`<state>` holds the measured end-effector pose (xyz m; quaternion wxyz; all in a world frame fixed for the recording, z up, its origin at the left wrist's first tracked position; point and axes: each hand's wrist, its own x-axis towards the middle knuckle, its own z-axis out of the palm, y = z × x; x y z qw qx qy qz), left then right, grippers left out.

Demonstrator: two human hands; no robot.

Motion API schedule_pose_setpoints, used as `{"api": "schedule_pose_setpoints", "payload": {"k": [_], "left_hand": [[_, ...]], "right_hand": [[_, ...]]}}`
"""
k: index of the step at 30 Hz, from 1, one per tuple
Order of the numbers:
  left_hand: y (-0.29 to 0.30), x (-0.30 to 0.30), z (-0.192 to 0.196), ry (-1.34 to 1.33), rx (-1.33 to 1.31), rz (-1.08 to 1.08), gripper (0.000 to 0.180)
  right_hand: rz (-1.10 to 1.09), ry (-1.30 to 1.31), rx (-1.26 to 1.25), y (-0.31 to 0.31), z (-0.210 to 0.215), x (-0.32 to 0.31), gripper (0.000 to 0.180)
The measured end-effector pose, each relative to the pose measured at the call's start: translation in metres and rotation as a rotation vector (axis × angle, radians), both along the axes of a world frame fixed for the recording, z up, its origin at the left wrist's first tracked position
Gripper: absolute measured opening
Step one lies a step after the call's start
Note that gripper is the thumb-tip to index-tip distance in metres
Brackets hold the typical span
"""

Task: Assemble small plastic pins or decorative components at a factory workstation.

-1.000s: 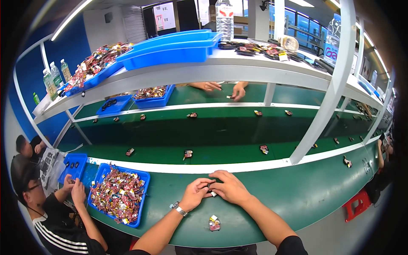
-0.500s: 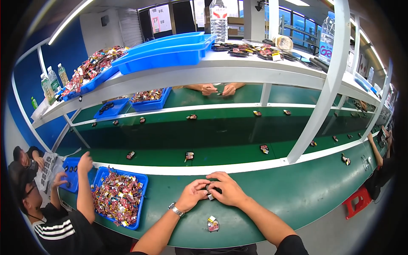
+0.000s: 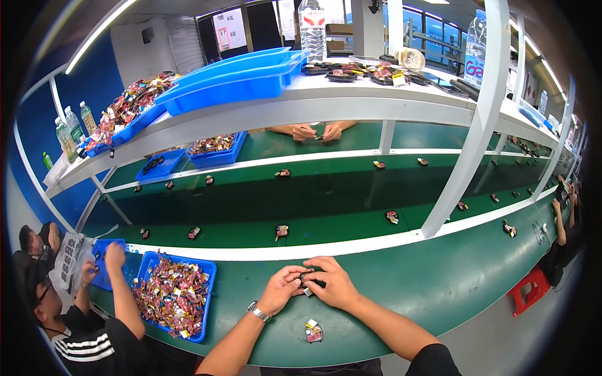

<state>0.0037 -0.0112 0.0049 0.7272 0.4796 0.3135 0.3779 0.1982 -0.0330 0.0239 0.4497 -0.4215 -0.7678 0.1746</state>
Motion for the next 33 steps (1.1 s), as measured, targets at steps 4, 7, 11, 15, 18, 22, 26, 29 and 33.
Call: {"api": "schedule_pose_setpoints", "payload": {"k": [4, 7, 11, 15, 18, 22, 26, 29, 33], "left_hand": [[0.000, -0.002, -0.001, 0.000, -0.016, 0.003, 0.028], [0.001, -0.003, -0.004, -0.012, -0.010, -0.002, 0.027], [0.000, -0.002, -0.003, -0.027, -0.008, -0.008, 0.026], [0.000, -0.002, -0.003, -0.022, -0.007, -0.007, 0.025], [-0.001, -0.001, -0.006, -0.010, 0.019, 0.012, 0.024], [0.000, -0.001, -0.006, 0.001, 0.037, 0.027, 0.023], [0.001, -0.002, -0.009, -0.018, 0.028, 0.040, 0.023], [0.000, -0.002, -0.008, -0.039, 0.030, 0.042, 0.024], [0.000, 0.000, -0.008, -0.045, 0.016, 0.055, 0.024]], "right_hand": [[0.004, 0.018, -0.025, 0.000, -0.003, -0.002, 0.013], [0.019, 0.058, -0.060, 0.001, -0.005, -0.003, 0.013], [0.034, 0.092, -0.111, 0.002, -0.008, -0.001, 0.014], [-0.017, 0.043, -0.070, 0.000, -0.009, -0.003, 0.016], [0.000, 0.085, -0.106, -0.001, -0.010, -0.008, 0.018], [0.018, 0.100, -0.080, 0.000, -0.010, -0.008, 0.019], [-0.035, 0.048, -0.016, -0.002, -0.009, -0.008, 0.019], [-0.044, 0.068, -0.023, -0.003, -0.009, -0.009, 0.018], [-0.044, 0.104, -0.044, -0.003, -0.012, -0.010, 0.016]]}}
